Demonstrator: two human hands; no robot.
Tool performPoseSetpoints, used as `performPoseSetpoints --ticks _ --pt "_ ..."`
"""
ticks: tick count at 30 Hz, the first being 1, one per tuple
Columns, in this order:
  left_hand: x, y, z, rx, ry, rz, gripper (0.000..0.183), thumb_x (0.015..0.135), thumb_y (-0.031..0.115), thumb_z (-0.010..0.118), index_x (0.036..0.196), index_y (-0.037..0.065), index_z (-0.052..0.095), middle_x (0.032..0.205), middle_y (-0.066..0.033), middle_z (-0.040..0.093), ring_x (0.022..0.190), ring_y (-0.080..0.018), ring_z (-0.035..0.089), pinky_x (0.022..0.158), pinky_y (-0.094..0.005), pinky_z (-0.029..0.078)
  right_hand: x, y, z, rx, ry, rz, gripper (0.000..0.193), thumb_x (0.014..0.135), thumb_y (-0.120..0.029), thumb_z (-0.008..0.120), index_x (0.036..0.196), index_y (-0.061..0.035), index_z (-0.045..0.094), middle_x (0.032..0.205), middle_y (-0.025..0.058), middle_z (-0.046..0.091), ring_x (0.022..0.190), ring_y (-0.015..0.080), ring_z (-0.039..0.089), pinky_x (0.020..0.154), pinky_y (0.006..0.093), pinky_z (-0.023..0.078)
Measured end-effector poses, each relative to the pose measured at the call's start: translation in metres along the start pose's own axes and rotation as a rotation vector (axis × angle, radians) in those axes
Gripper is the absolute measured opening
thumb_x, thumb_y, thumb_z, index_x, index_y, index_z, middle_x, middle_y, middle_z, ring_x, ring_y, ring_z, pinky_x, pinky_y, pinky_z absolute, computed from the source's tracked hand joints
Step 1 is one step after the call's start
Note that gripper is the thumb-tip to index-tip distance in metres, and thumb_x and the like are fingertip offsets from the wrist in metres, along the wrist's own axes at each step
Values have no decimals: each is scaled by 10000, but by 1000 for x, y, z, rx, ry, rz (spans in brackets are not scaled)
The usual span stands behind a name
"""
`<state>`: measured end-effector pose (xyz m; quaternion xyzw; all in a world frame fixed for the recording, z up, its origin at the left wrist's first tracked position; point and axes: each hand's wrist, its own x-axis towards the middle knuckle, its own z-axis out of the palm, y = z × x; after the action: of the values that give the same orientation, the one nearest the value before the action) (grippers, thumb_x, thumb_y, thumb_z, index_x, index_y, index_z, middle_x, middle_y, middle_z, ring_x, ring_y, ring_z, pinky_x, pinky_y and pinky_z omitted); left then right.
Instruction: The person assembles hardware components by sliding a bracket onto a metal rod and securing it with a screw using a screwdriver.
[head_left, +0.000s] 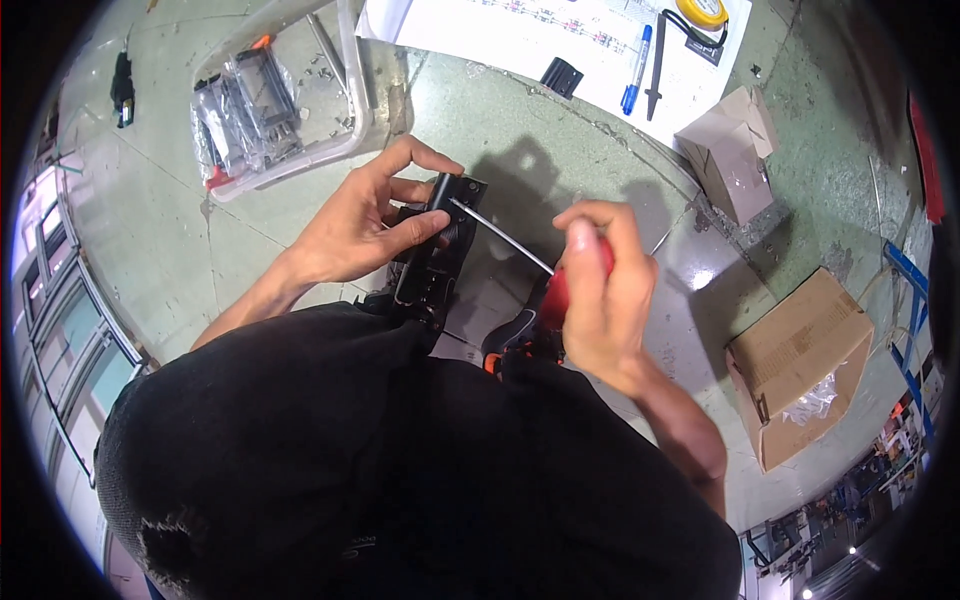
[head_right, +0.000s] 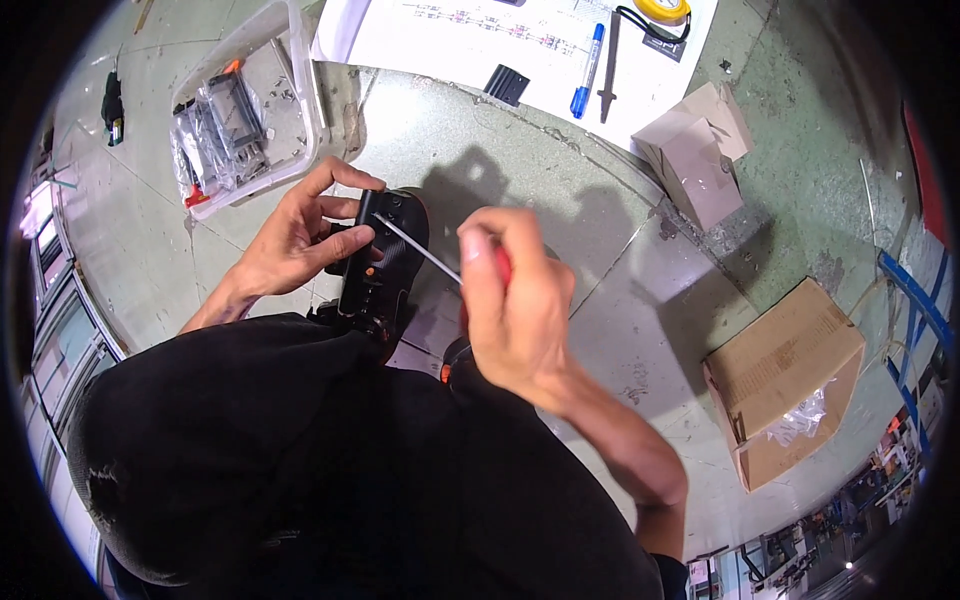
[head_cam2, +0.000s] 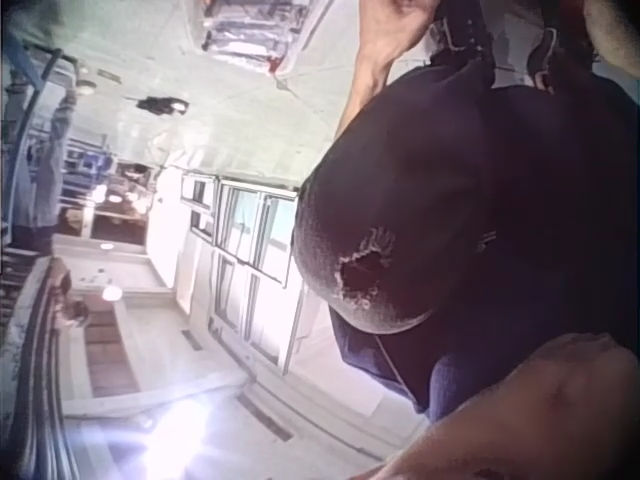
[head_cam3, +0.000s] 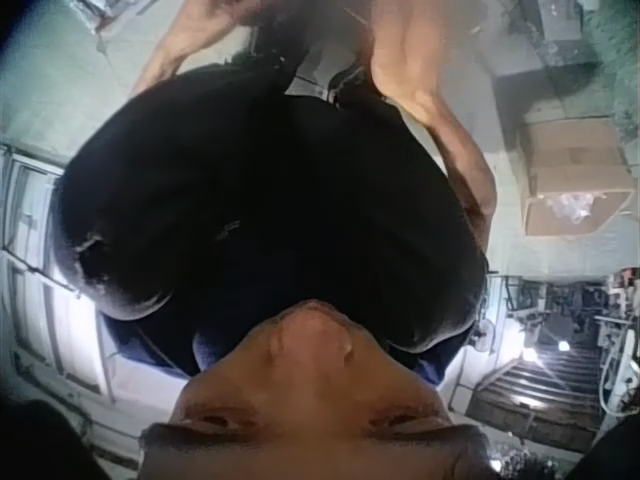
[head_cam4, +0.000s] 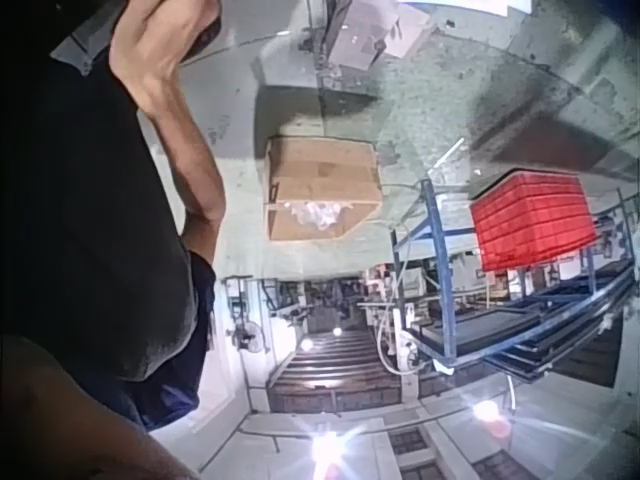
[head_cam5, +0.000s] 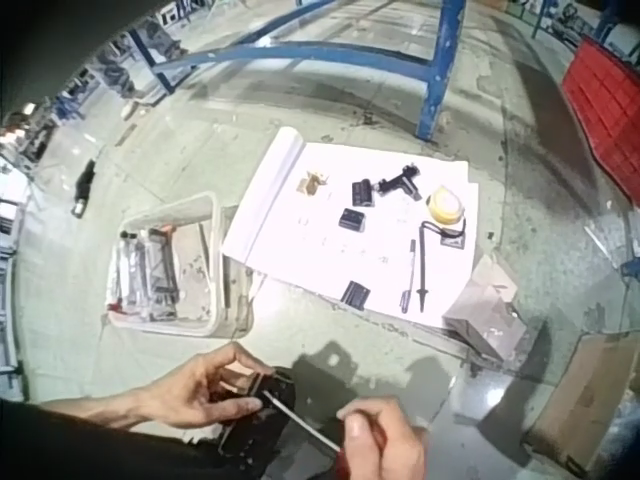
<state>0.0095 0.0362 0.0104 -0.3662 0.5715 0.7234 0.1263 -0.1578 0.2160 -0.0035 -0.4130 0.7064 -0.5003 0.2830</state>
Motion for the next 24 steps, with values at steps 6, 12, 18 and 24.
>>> performPoseSetpoints --ticks 6,12,18,24 --pt "4 0 0 -36 40 10 334 919 29 587 1223 54 450 921 -92 683 819 -99 635 708 -240 519 -4 -2 15 511 162 757 312 994 -289 459 1146 -32 549 857 58 640 697 79 526 623 246 440" --pt "8 -12 -12 -158 27 -59 359 915 9 588 1236 71 440 987 -96 671 838 -106 639 722 -226 514 6 10 2 -61 -111 -367 654 628 -432 847 1062 -15 591 948 117 586 708 249 609 624 394 498" --pt "-4 -1 -2 -134 38 -47 355 911 -4 589 1231 55 447 991 -99 678 857 -96 628 726 -230 522 -8 2 1 -186 -201 -107 418 612 -226 889 709 -18 540 686 75 487 495 194 504 446 340 420" --pt "-3 0 3 -43 36 18 367 898 3 613 1227 60 461 991 -100 684 878 -90 613 728 -261 515 -13 -5 0 17 -204 203 411 635 -167 884 678 -8 507 624 66 494 508 171 472 481 306 363"
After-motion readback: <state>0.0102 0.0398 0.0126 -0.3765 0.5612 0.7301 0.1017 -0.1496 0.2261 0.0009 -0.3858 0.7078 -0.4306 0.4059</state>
